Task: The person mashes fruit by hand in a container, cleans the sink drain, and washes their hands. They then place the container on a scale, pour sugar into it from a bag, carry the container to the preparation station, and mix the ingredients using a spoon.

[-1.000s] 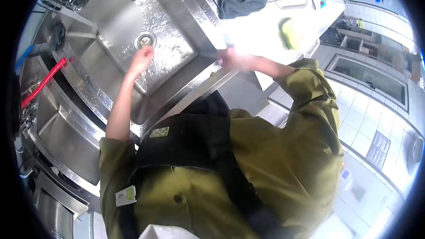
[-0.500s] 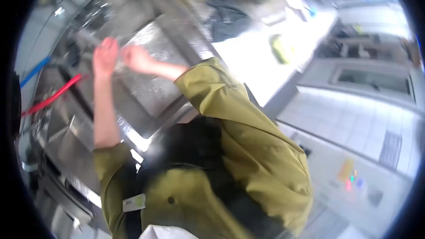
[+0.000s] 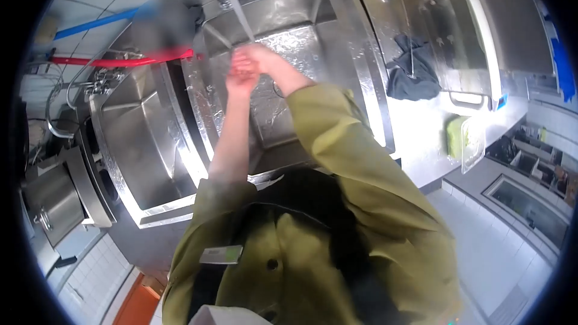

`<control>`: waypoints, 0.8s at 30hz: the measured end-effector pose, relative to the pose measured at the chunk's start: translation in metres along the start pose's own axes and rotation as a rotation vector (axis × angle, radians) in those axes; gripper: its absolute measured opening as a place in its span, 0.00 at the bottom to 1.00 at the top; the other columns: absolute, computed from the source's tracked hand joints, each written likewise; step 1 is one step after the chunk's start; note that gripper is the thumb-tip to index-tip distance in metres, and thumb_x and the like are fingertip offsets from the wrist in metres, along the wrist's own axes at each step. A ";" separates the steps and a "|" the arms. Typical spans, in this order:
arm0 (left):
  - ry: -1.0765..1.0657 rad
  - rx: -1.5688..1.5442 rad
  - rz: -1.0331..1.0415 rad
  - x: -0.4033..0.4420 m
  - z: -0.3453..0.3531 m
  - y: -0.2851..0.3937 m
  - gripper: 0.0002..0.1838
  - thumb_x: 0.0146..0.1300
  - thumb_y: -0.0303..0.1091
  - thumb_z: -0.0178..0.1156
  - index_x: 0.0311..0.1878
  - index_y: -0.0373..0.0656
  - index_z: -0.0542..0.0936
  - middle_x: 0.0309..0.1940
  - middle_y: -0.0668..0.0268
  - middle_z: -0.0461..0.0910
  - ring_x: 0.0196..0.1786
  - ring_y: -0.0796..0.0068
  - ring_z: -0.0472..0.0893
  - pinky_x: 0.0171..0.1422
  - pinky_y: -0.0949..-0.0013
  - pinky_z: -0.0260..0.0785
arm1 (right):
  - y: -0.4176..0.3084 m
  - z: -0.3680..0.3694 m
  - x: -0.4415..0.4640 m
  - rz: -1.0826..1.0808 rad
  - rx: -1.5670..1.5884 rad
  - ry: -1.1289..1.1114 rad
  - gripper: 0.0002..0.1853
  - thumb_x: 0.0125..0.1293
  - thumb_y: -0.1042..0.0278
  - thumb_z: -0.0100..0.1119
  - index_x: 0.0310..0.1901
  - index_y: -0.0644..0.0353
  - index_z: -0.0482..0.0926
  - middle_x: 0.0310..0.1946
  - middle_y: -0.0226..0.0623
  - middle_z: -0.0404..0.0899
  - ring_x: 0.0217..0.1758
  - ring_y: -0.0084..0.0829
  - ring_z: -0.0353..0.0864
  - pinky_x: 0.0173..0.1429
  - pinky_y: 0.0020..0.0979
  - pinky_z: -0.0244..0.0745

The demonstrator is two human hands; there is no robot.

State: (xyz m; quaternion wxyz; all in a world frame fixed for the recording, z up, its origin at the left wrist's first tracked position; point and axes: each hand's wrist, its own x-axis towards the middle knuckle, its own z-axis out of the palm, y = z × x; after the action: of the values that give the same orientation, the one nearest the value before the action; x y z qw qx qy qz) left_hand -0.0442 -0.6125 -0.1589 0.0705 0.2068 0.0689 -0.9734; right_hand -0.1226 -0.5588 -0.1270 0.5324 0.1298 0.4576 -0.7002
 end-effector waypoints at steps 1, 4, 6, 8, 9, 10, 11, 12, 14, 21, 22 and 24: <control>0.316 0.100 0.081 0.006 0.002 -0.002 0.19 0.64 0.43 0.30 0.36 0.42 0.69 0.33 0.66 0.73 0.40 0.73 0.72 0.47 0.67 0.66 | -0.004 -0.022 0.016 0.000 0.207 0.087 0.16 0.63 0.67 0.34 0.42 0.71 0.68 0.37 0.49 0.72 0.41 0.40 0.73 0.43 0.33 0.74; -0.057 0.200 -0.108 0.030 0.009 0.009 0.19 0.64 0.44 0.32 0.38 0.41 0.69 0.33 0.68 0.72 0.38 0.75 0.72 0.46 0.69 0.66 | -0.030 -0.021 0.006 -0.121 0.484 0.128 0.17 0.63 0.68 0.34 0.46 0.73 0.64 0.41 0.53 0.70 0.44 0.42 0.72 0.48 0.33 0.73; -0.029 0.422 -0.139 0.016 0.053 0.017 0.17 0.64 0.40 0.35 0.40 0.38 0.70 0.34 0.66 0.75 0.37 0.72 0.74 0.46 0.72 0.66 | -0.051 0.003 -0.022 -0.152 0.219 -0.028 0.17 0.63 0.67 0.35 0.45 0.73 0.66 0.41 0.52 0.71 0.46 0.41 0.72 0.50 0.32 0.71; 0.207 0.886 -0.146 -0.012 0.079 0.020 0.17 0.63 0.40 0.37 0.45 0.38 0.69 0.36 0.65 0.75 0.40 0.70 0.75 0.49 0.72 0.66 | -0.046 -0.009 -0.034 -0.091 -0.145 -0.405 0.17 0.63 0.65 0.37 0.45 0.72 0.67 0.42 0.49 0.72 0.48 0.38 0.71 0.52 0.31 0.69; 0.199 1.044 -0.401 -0.030 0.055 0.030 0.17 0.62 0.40 0.41 0.48 0.38 0.68 0.38 0.64 0.74 0.42 0.70 0.74 0.50 0.70 0.66 | -0.036 -0.028 -0.039 -0.005 -0.360 -0.706 0.17 0.63 0.65 0.38 0.45 0.71 0.68 0.43 0.47 0.72 0.48 0.36 0.71 0.53 0.30 0.68; 0.175 1.190 -0.670 -0.051 0.028 0.038 0.18 0.61 0.40 0.45 0.50 0.39 0.68 0.40 0.64 0.74 0.44 0.69 0.74 0.52 0.69 0.66 | -0.024 -0.049 -0.049 0.079 -0.562 -1.010 0.17 0.63 0.64 0.39 0.45 0.70 0.69 0.44 0.45 0.72 0.49 0.34 0.71 0.54 0.30 0.67; -0.020 1.620 -0.940 -0.075 0.011 0.034 0.19 0.60 0.39 0.47 0.51 0.39 0.68 0.41 0.63 0.74 0.45 0.70 0.74 0.52 0.69 0.66 | -0.003 -0.070 -0.063 0.334 -0.896 -0.871 0.15 0.60 0.63 0.45 0.42 0.67 0.72 0.40 0.40 0.74 0.43 0.29 0.73 0.48 0.28 0.69; -0.264 2.048 -1.186 -0.089 0.000 0.030 0.19 0.59 0.39 0.49 0.51 0.40 0.68 0.43 0.62 0.74 0.46 0.70 0.74 0.52 0.68 0.67 | 0.018 -0.090 -0.078 0.622 -1.212 -0.756 0.13 0.57 0.63 0.51 0.39 0.63 0.75 0.37 0.35 0.76 0.37 0.25 0.74 0.43 0.27 0.70; 0.039 1.832 -0.949 -0.088 -0.014 0.024 0.19 0.58 0.38 0.51 0.51 0.40 0.68 0.43 0.62 0.74 0.46 0.70 0.74 0.51 0.68 0.67 | 0.033 -0.091 -0.089 0.699 -1.661 -0.602 0.11 0.54 0.63 0.55 0.34 0.63 0.76 0.32 0.32 0.77 0.33 0.22 0.73 0.40 0.25 0.70; 0.459 0.740 0.025 -0.009 0.037 0.003 0.21 0.64 0.39 0.36 0.53 0.34 0.63 0.44 0.59 0.72 0.49 0.67 0.71 0.57 0.64 0.60 | -0.033 -0.038 -0.022 -0.132 0.271 0.089 0.13 0.63 0.68 0.38 0.43 0.70 0.66 0.38 0.48 0.71 0.40 0.41 0.73 0.44 0.35 0.71; 0.457 0.630 0.091 0.001 0.040 -0.006 0.21 0.65 0.40 0.34 0.52 0.34 0.64 0.44 0.59 0.72 0.48 0.67 0.71 0.57 0.63 0.60 | -0.026 -0.032 -0.019 -0.148 0.338 0.181 0.12 0.63 0.69 0.37 0.42 0.68 0.66 0.36 0.47 0.70 0.37 0.40 0.72 0.43 0.36 0.71; 0.561 0.486 0.214 0.010 0.038 -0.028 0.21 0.65 0.41 0.30 0.47 0.34 0.65 0.41 0.59 0.72 0.45 0.65 0.72 0.55 0.62 0.61 | -0.006 -0.023 -0.011 -0.173 0.476 0.377 0.10 0.62 0.70 0.36 0.40 0.65 0.67 0.31 0.45 0.69 0.32 0.40 0.71 0.39 0.38 0.72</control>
State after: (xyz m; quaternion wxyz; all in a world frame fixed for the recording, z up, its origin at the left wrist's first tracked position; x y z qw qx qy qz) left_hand -0.0728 -0.5925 -0.1257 0.0990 0.4816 -0.1694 -0.8542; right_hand -0.1307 -0.5344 -0.1290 0.3311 0.3389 0.3810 -0.7939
